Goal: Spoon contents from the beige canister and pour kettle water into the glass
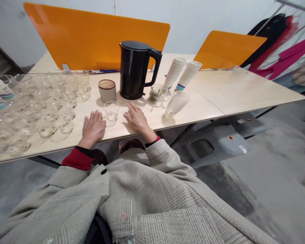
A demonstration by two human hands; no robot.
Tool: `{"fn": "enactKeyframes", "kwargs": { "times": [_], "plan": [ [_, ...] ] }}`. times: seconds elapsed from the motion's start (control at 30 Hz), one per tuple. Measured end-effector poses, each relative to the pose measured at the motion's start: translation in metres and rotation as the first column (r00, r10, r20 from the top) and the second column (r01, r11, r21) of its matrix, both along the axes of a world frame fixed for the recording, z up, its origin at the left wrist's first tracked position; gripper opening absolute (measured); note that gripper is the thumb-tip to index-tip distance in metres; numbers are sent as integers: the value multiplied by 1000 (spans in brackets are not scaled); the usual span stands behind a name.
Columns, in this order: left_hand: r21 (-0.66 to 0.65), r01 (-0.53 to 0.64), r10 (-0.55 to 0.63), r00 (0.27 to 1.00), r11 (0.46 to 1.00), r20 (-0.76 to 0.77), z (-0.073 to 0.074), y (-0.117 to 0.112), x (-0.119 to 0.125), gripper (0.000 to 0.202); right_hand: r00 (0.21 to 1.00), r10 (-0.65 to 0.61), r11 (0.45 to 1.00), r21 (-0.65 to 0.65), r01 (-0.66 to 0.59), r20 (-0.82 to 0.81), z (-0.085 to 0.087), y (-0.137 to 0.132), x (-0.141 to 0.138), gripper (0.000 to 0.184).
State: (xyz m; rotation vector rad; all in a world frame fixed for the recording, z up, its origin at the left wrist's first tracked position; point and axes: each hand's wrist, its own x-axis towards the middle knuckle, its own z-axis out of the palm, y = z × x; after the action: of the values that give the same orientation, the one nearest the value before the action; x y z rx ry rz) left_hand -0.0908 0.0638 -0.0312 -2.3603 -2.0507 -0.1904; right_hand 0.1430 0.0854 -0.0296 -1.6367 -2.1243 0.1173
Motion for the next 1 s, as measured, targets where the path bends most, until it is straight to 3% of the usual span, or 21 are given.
{"fn": "enactKeyframes", "kwargs": {
  "times": [0.1, 0.27, 0.63, 1.0],
  "plan": [
    [-8, -1, 1, 1000, 1000, -5, 1, 0, 0, 67, 979, 103, 986, -146, -77, 177, -2, 3, -13, 67],
    [-17, 1, -1, 1000, 1000, -3, 4, -1, 1, 68, 956, 131, 963, -264, -59, 263, 3, 0, -18, 73],
    [-30, -6, 7, 1000, 1000, 30, 11, -5, 3, 68, 953, 131, 962, -269, -56, 272, 5, -2, -19, 73],
    [-11, 1, -1, 1000, 1000, 15, 6, -3, 1, 68, 950, 102, 960, -280, -17, 294, 10, -6, -21, 69]
  ]
}}
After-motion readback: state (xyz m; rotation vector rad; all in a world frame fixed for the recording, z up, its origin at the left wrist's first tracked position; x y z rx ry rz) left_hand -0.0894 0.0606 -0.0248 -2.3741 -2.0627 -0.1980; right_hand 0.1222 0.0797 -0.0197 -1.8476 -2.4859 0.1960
